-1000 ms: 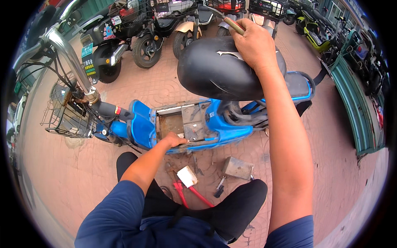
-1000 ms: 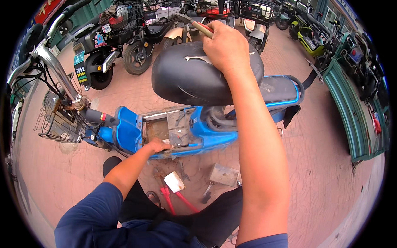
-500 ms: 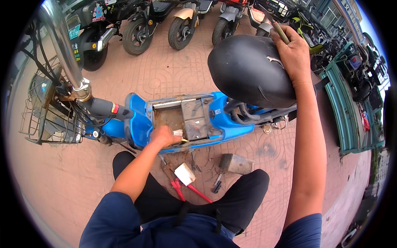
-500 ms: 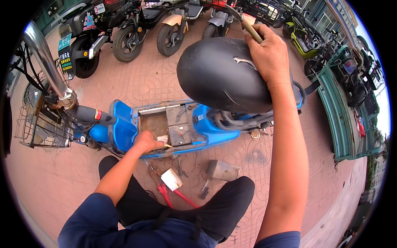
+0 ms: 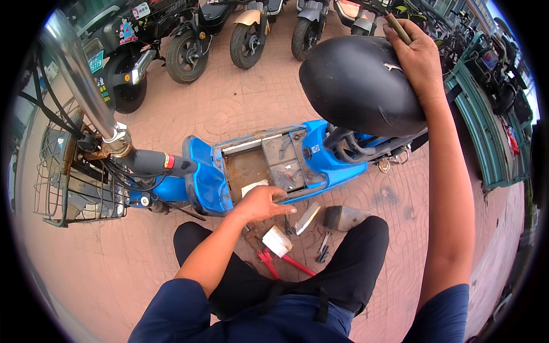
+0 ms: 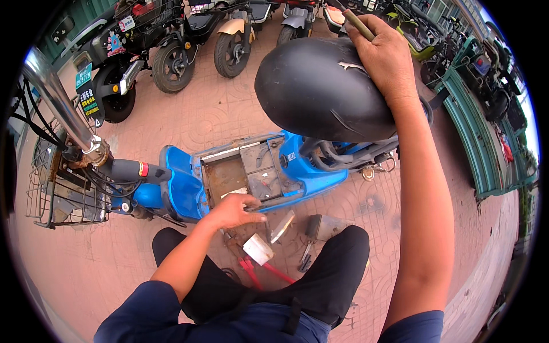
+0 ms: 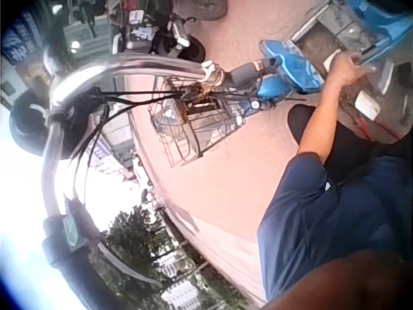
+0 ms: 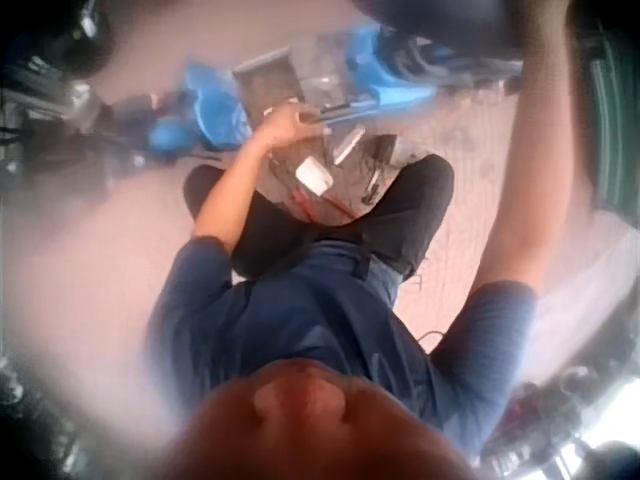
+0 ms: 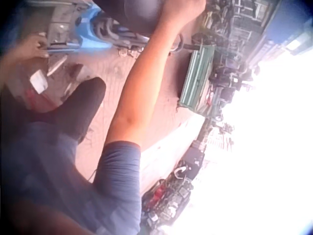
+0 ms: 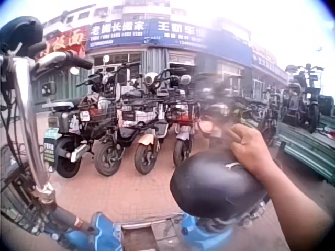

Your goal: The person works on the internal components of an electric scooter, using pliers to pull and adjust wires within the battery compartment while the seat is flipped up.

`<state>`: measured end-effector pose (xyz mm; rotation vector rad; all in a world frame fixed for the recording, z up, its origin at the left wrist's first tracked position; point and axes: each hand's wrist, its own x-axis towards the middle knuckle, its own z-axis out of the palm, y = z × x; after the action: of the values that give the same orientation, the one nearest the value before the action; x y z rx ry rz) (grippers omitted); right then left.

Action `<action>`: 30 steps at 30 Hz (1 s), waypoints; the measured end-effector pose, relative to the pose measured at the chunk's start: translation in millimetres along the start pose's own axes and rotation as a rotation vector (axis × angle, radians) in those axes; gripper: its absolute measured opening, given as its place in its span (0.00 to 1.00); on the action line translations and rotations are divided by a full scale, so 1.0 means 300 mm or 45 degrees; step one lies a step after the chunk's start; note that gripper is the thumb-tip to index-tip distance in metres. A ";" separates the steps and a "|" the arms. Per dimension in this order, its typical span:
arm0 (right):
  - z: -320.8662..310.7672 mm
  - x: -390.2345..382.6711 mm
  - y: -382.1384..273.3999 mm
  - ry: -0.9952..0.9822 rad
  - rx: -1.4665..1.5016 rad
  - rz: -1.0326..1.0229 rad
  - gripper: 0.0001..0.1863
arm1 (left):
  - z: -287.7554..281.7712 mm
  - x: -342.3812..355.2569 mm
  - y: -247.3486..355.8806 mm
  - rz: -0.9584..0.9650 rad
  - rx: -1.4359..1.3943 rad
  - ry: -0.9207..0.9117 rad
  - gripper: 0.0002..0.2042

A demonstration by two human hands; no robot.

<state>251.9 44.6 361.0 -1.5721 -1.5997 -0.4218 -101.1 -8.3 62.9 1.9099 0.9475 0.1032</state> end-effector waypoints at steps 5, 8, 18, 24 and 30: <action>-0.021 -0.014 0.002 0.130 -0.059 0.015 0.16 | 0.048 0.190 -0.183 -0.132 -0.052 0.577 0.27; -0.027 -0.018 0.014 0.249 0.037 0.051 0.22 | 0.087 0.271 -0.265 -0.125 -0.050 0.665 0.25; -0.089 -0.395 -0.246 0.636 0.390 -0.154 0.14 | 0.274 0.334 -0.354 -0.482 -0.424 0.731 0.24; 0.092 -1.057 -0.367 -0.978 0.518 0.955 0.18 | 0.297 0.368 -0.378 -0.492 -0.727 0.687 0.19; 0.302 -1.078 -0.279 -1.030 0.294 0.739 0.25 | 0.277 0.323 -0.332 -0.430 -0.597 0.777 0.21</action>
<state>101.8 -114.8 93.1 -2.0394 -1.5432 0.7743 -53.7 17.7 -89.8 1.2745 1.4845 0.6747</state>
